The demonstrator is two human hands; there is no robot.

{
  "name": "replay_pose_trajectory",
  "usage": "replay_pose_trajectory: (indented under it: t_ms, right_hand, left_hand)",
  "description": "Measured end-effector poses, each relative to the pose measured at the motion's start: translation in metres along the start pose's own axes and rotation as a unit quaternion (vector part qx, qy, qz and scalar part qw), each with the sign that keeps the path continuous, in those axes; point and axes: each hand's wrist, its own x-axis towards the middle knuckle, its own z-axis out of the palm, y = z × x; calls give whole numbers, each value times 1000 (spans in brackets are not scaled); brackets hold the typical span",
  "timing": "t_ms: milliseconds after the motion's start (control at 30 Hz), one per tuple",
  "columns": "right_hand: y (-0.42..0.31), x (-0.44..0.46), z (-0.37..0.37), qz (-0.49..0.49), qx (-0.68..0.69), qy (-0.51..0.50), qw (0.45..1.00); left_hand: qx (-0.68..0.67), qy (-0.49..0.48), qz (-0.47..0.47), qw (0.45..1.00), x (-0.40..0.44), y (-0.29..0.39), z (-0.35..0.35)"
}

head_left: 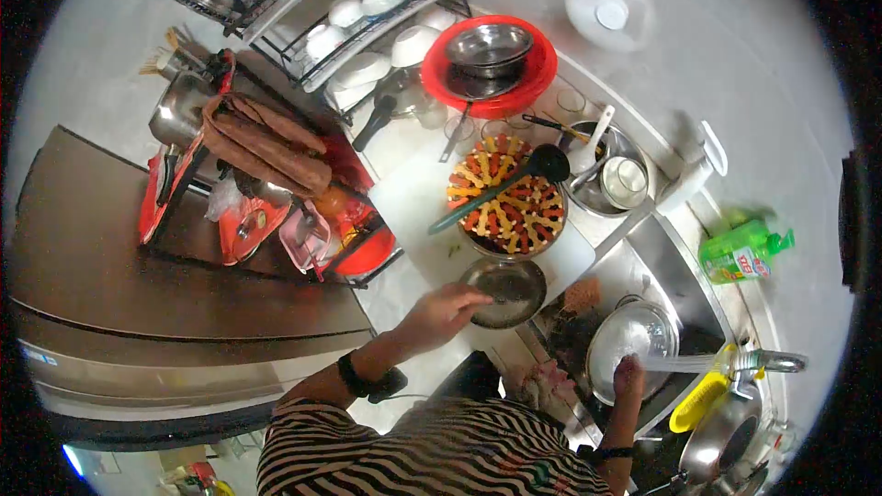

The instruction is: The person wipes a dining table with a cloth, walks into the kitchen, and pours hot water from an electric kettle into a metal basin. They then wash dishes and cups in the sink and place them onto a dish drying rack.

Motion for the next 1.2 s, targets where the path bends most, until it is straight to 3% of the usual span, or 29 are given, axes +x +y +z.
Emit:
replay_pose_trajectory:
  t_ms: [67,133,233,300,400,500,600,633,667,733,767,800,833,867,900,933,967,1000,1033,1067,1100,1133,1200]
  right_hand:
    - [20,6,6,-39,-126,23,991]
    - [-2,3,0,22,11,40,999]
    - [-64,-15,-14,113,213,68,968]
    - [-72,-16,-13,133,234,102,958]
    - [-82,-14,-14,152,282,135,937]
    - [-89,-13,-17,164,356,163,905]
    - [-94,-10,-19,165,451,190,856]
    - [-94,-10,-20,164,488,196,835]
    - [-94,-10,-20,159,531,200,807]
    - [-100,-10,-20,154,629,189,738]
    - [-108,-14,-19,197,712,182,649]
    - [-114,-13,-17,189,707,191,655]
    - [-119,-12,-15,181,701,200,660]
    - [-117,-11,-15,184,707,217,648]
    - [-114,-9,-15,187,712,234,635]
    - [-131,-16,-18,166,729,194,636]
    - [-119,-14,-17,135,738,157,642]
    - [-138,-14,-23,187,754,164,607]
    - [-132,-13,-23,213,733,211,610]
    - [-124,-13,-20,172,740,212,614]
    - [-120,-11,-18,130,746,208,619]
    - [-136,-13,-22,139,716,211,650]
    - [-134,-17,-23,111,670,210,703]
  left_hand:
    - [9,1,0,1000,1,-7,-6]
    - [5,7,-32,999,8,-22,-20]
    - [-16,134,4,991,37,-60,-61]
    - [109,171,-10,979,72,-83,-96]
    - [237,189,66,951,132,-168,-123]
    - [307,176,7,935,181,-227,-127]
    - [393,204,11,896,221,-266,-121]
    - [463,217,26,859,237,-284,-122]
    - [460,201,11,865,249,-301,-118]
    - [454,186,-10,871,263,-301,-115]
    - [453,185,-18,872,262,-303,-117]
    - [503,151,-11,851,275,-351,-111]
    - [526,123,-44,841,270,-306,-121]
    - [454,231,39,860,276,-345,-117]
    - [421,146,-126,886,278,-329,-121]
    - [493,294,125,809,274,-383,-115]
    - [485,233,104,836,275,-380,-122]
    - [446,93,-63,888,276,-380,-135]
    - [207,147,57,966,262,-379,-143]
    - [312,193,87,926,249,-377,-147]
    - [229,167,78,956,238,-350,-154]
    - [-62,187,37,980,233,-393,-160]
    - [51,162,32,985,205,-365,-187]
